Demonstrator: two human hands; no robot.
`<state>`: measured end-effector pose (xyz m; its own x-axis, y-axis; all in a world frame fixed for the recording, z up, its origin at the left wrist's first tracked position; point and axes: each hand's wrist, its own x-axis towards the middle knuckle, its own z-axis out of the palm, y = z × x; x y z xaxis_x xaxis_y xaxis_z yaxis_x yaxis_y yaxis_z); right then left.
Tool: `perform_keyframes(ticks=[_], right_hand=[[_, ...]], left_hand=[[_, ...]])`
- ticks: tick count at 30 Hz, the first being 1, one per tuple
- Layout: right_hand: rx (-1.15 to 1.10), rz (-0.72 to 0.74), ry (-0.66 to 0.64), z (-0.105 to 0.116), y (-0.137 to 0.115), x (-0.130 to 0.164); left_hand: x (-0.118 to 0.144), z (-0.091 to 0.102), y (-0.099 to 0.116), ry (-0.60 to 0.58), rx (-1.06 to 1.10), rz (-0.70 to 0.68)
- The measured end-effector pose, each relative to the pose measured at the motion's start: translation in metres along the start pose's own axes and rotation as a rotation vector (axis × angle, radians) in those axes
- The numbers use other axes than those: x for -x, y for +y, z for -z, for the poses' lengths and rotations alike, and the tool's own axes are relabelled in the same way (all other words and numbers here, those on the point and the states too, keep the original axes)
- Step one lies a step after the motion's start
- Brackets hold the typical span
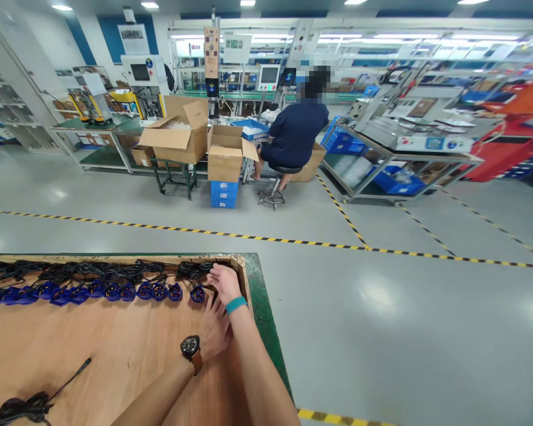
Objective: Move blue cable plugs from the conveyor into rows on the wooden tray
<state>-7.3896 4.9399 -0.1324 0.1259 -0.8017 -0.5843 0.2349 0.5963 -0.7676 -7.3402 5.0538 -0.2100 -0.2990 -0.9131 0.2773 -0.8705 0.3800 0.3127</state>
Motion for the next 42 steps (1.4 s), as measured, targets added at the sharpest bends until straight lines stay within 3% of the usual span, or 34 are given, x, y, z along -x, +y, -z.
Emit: perform_keyframes(ticks=[5, 16, 22, 27, 31, 35, 39, 42], right_hand=[[-0.045, -0.193, -0.015, -0.02, 0.003, -0.02], [-0.046, -0.218, 0.146, -0.036, 0.013, -0.036], [-0.115, -0.115, 0.142, -0.025, 0.009, -0.019], [-0.086, 0.171, 0.26, -0.01, 0.023, 0.008], [0.42, 0.685, 0.321, 0.002, 0.031, 0.02], [0.998, 1.081, 0.182, 0.003, 0.016, 0.018], [1.605, 1.23, -0.031, -0.003, 0.002, 0.008], [1.97, 1.147, -0.093, -0.002, 0.003, -0.002]], left_hand=[[0.003, -0.005, 0.0, -0.04, -0.007, -0.039], [0.006, -0.009, -0.001, -0.024, -0.013, -0.032], [0.003, -0.005, 0.001, -0.034, -0.011, -0.018], [0.0, -0.001, 0.006, -0.09, 0.007, 0.017], [0.001, -0.004, 0.006, -0.062, 0.046, 0.034], [0.004, -0.009, 0.003, -0.062, 0.039, 0.022], [0.006, -0.008, 0.0, -0.036, 0.013, 0.0], [0.006, -0.002, -0.001, -0.031, 0.033, -0.02]])
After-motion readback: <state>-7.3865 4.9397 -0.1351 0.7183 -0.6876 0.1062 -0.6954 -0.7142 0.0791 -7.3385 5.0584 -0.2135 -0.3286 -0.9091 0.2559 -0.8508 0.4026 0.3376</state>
